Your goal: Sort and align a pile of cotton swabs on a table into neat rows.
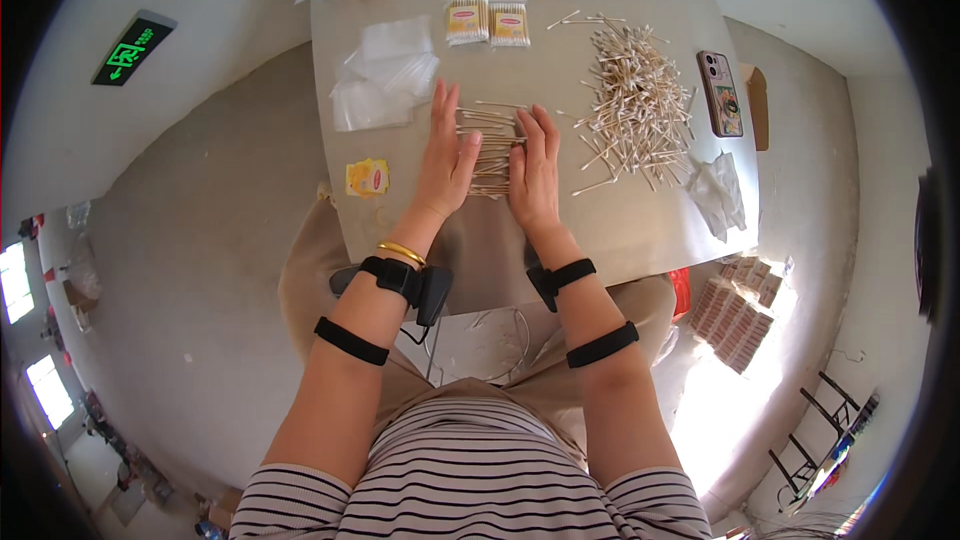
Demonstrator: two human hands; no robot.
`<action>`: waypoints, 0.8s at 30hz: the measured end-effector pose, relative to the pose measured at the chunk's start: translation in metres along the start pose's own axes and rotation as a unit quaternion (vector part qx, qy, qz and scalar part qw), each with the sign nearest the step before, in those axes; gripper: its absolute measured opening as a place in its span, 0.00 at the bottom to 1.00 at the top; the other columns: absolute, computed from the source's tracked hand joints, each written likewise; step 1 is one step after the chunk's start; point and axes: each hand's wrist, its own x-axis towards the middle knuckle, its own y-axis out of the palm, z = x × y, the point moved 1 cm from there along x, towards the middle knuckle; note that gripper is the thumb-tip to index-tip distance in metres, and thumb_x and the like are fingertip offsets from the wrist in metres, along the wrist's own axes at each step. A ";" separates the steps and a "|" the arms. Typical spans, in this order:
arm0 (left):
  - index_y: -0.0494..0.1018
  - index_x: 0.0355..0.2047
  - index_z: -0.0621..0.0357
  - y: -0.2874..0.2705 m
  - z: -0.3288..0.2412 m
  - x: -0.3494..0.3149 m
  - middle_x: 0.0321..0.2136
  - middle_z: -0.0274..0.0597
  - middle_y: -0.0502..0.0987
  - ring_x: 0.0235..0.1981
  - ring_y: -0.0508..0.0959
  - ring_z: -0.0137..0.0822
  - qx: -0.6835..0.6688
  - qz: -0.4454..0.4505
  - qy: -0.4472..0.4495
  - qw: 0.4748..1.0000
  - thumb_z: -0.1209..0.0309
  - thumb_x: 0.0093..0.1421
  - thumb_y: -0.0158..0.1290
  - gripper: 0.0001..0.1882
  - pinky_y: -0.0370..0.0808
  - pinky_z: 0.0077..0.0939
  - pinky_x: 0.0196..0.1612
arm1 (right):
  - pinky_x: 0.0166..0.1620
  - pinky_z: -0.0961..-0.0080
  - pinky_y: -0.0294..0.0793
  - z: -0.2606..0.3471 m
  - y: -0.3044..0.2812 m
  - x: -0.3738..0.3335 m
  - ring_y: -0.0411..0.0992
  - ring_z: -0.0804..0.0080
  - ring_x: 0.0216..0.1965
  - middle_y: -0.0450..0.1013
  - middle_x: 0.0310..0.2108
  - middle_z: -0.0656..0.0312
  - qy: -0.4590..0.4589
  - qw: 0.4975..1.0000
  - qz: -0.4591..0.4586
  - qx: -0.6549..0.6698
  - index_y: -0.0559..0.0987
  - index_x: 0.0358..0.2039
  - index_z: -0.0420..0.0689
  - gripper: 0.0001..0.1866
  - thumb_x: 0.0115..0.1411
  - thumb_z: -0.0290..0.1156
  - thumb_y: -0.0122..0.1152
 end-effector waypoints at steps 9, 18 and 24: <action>0.47 0.73 0.65 0.016 0.003 -0.004 0.74 0.62 0.42 0.75 0.46 0.57 -0.021 -0.024 0.006 0.999 0.50 0.72 0.38 0.39 0.48 0.45 0.74 | 0.66 0.55 0.64 0.018 0.029 0.014 0.59 0.40 0.66 0.56 0.67 0.42 0.013 0.995 -0.030 0.096 0.68 0.63 0.40 0.24 0.66 0.23 0.45; 0.71 0.57 0.51 -0.051 -0.011 -0.048 0.66 0.47 0.63 0.70 0.60 0.52 0.206 0.130 0.136 0.960 0.76 0.54 0.59 0.28 0.54 0.49 0.73 | 0.63 0.58 0.65 -0.003 -0.025 -0.012 0.64 0.47 0.60 0.65 0.59 0.46 0.012 0.998 -0.064 0.022 0.73 0.56 0.38 0.19 0.66 0.22 0.45; 0.75 0.50 0.45 -0.044 -0.013 -0.046 0.61 0.38 0.68 0.65 0.65 0.50 0.268 0.136 0.087 0.950 0.73 0.53 0.63 0.23 0.62 0.46 0.68 | 0.59 0.58 0.69 -0.009 -0.020 -0.026 0.67 0.46 0.56 0.67 0.55 0.47 -0.012 0.999 -0.038 -0.033 0.76 0.52 0.42 0.17 0.64 0.20 0.48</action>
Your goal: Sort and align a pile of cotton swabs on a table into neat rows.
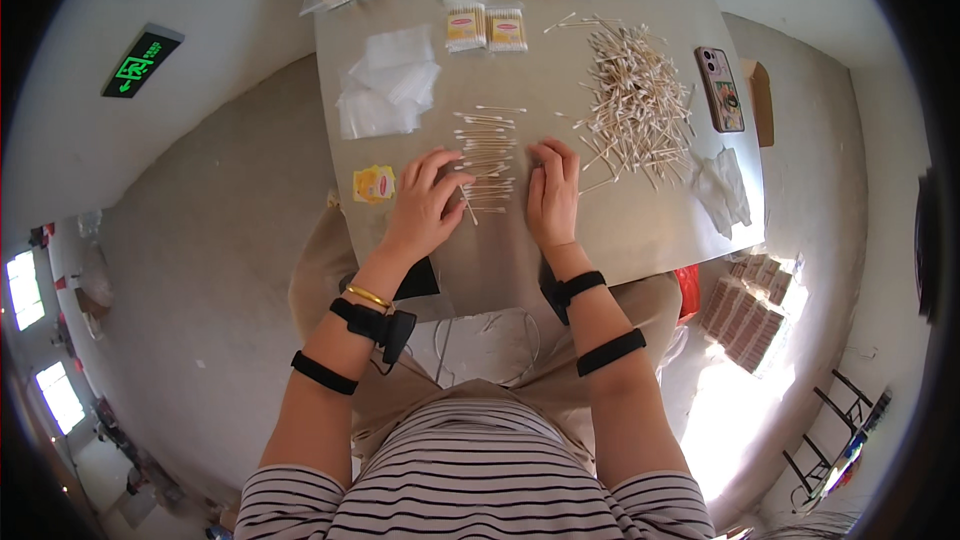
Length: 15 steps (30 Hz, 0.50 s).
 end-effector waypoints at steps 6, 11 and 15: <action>0.71 0.59 0.53 0.009 -0.011 0.001 0.64 0.43 0.68 0.69 0.62 0.46 0.045 0.072 0.114 0.990 0.67 0.60 0.59 0.26 0.57 0.47 0.71 | 0.57 0.57 0.72 -0.004 0.004 0.001 0.68 0.47 0.56 0.68 0.55 0.50 0.014 1.000 -0.003 -0.015 0.75 0.51 0.43 0.16 0.62 0.21 0.52; 0.56 0.71 0.61 0.032 -0.022 -0.021 0.71 0.46 0.58 0.74 0.53 0.45 0.103 0.091 0.074 0.988 0.52 0.66 0.51 0.39 0.46 0.48 0.75 | 0.57 0.56 0.71 0.001 0.005 0.002 0.69 0.46 0.55 0.69 0.54 0.50 0.021 0.999 0.004 -0.024 0.75 0.51 0.42 0.16 0.62 0.22 0.53; 0.50 0.73 0.64 0.041 -0.032 -0.013 0.74 0.48 0.52 0.76 0.49 0.45 0.129 0.078 0.028 0.988 0.44 0.68 0.44 0.44 0.40 0.54 0.75 | 0.57 0.57 0.71 0.000 0.004 0.002 0.69 0.47 0.55 0.69 0.53 0.50 0.015 0.999 -0.003 -0.035 0.75 0.51 0.41 0.16 0.62 0.22 0.54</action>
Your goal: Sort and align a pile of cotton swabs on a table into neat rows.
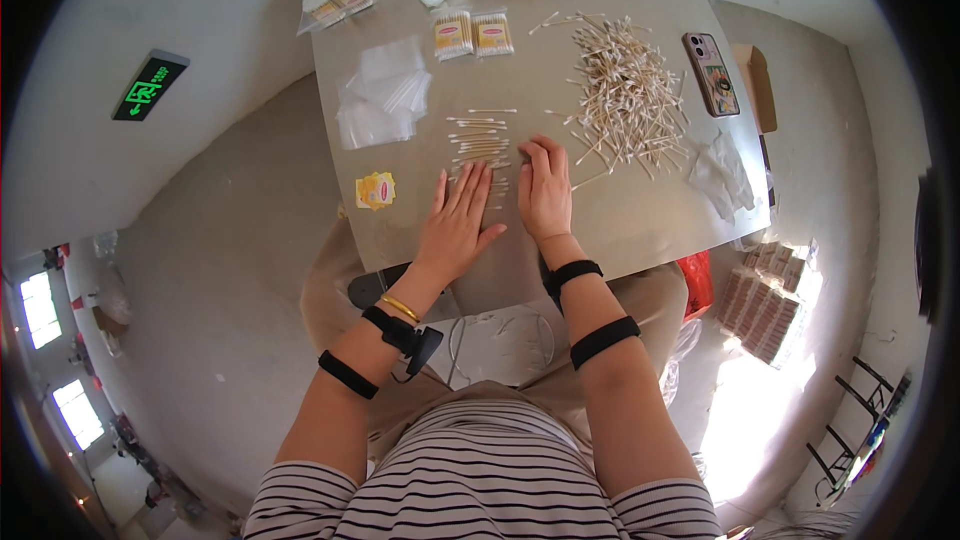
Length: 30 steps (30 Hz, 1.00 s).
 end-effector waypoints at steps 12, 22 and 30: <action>0.51 0.74 0.58 0.000 0.010 0.009 0.74 0.42 0.52 0.76 0.50 0.40 0.024 0.015 0.012 1.000 0.41 0.69 0.39 0.43 0.36 0.58 0.75 | 0.57 0.57 0.71 0.000 0.001 0.001 0.69 0.48 0.54 0.70 0.52 0.50 -0.014 1.000 -0.013 -0.012 0.75 0.49 0.41 0.16 0.60 0.23 0.56; 0.50 0.74 0.60 0.000 0.007 0.012 0.75 0.44 0.51 0.76 0.48 0.40 0.056 0.016 0.007 0.998 0.43 0.67 0.45 0.45 0.37 0.59 0.75 | 0.56 0.57 0.72 0.000 0.001 0.002 0.70 0.48 0.53 0.70 0.51 0.51 -0.020 1.000 -0.017 -0.012 0.75 0.49 0.41 0.16 0.59 0.22 0.55; 0.49 0.74 0.63 -0.004 0.005 0.013 0.75 0.46 0.50 0.76 0.48 0.43 0.039 -0.005 -0.007 0.999 0.47 0.68 0.47 0.44 0.37 0.58 0.75 | 0.56 0.58 0.71 0.001 0.002 0.002 0.69 0.49 0.52 0.70 0.51 0.51 -0.024 0.999 -0.016 -0.017 0.75 0.49 0.41 0.16 0.60 0.22 0.55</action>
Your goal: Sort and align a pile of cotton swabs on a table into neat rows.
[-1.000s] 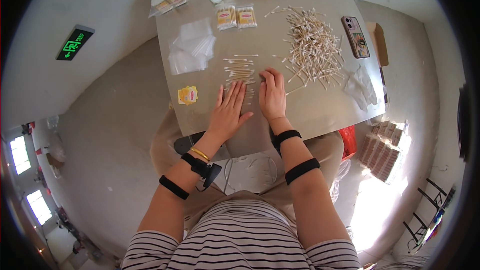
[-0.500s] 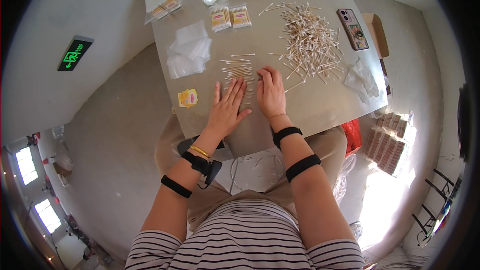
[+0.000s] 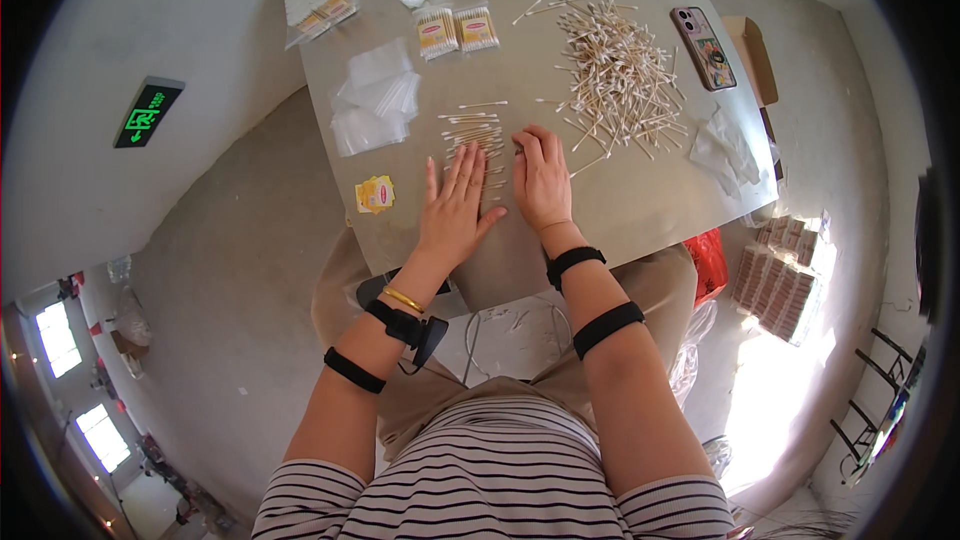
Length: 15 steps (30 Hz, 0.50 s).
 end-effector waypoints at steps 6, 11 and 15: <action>0.74 0.56 0.52 -0.029 0.020 -0.010 0.63 0.41 0.69 0.64 0.67 0.44 -0.087 -0.062 0.031 0.994 0.75 0.58 0.52 0.23 0.57 0.49 0.70 | 0.56 0.58 0.71 -0.002 -0.002 -0.001 0.69 0.50 0.52 0.70 0.51 0.52 -0.001 1.000 -0.004 -0.001 0.74 0.49 0.41 0.15 0.60 0.22 0.55; 0.80 0.37 0.49 -0.040 0.037 -0.004 0.49 0.35 0.75 0.53 0.72 0.42 -0.085 -0.073 0.058 0.992 0.79 0.54 0.57 0.12 0.66 0.42 0.58 | 0.56 0.58 0.71 -0.001 -0.001 0.001 0.69 0.51 0.51 0.69 0.50 0.54 -0.002 1.000 -0.002 -0.004 0.75 0.48 0.42 0.15 0.59 0.22 0.56; 0.80 0.32 0.50 -0.042 0.043 0.009 0.45 0.32 0.76 0.53 0.72 0.41 -0.080 -0.052 0.093 0.991 0.75 0.52 0.62 0.07 0.67 0.40 0.58 | 0.56 0.59 0.71 0.000 0.000 0.001 0.70 0.52 0.51 0.69 0.50 0.54 -0.008 1.000 -0.009 -0.010 0.75 0.47 0.42 0.15 0.59 0.23 0.56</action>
